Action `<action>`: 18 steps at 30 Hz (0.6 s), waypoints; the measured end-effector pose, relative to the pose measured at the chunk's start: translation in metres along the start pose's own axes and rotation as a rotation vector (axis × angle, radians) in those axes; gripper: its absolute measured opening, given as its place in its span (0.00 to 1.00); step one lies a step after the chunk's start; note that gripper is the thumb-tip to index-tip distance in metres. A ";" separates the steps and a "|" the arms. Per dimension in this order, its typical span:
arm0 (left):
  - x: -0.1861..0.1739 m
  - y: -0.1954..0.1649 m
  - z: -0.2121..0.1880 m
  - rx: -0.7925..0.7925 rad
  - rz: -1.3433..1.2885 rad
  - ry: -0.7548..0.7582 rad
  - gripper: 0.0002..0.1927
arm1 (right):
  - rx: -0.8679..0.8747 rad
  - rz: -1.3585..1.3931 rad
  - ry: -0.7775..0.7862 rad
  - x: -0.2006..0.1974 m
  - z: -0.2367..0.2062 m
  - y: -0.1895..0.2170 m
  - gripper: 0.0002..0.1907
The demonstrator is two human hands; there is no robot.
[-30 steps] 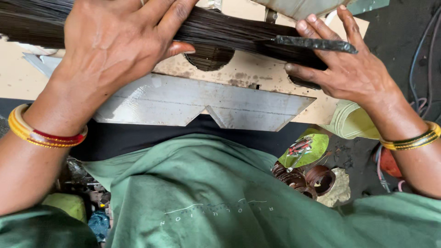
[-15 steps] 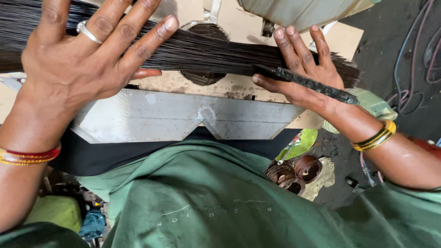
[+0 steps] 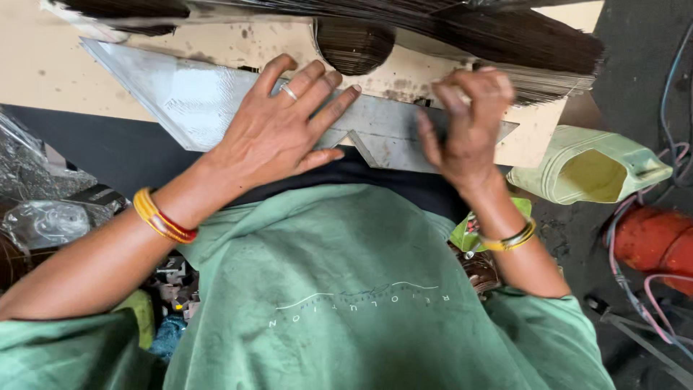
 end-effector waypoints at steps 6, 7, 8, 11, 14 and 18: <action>0.037 -0.009 -0.014 -0.295 -0.150 0.144 0.54 | 0.221 0.216 0.353 0.015 -0.012 0.041 0.41; 0.040 -0.008 -0.015 -0.297 -0.150 0.137 0.52 | 0.227 0.194 0.364 0.016 -0.008 0.042 0.41; 0.042 -0.007 -0.015 -0.299 -0.148 0.129 0.51 | 0.232 0.172 0.373 0.017 -0.003 0.043 0.40; 0.044 -0.007 -0.014 -0.312 -0.160 0.125 0.49 | 0.193 0.052 0.416 0.022 0.007 0.052 0.37; 0.042 -0.009 -0.015 -0.314 -0.175 0.080 0.50 | 0.128 -0.018 0.392 0.022 0.009 0.058 0.35; 0.042 -0.008 -0.017 -0.314 -0.200 0.018 0.47 | 0.136 0.057 0.412 0.020 0.007 0.056 0.34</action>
Point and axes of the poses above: each hand's wrist, its own z-axis towards the middle knuckle, its own x-axis out of the palm, y = z × x, the point moved 2 cm from there along z, towards the middle knuckle, and after that the axes turned 11 degrees about -z, right-handed, at the moved point
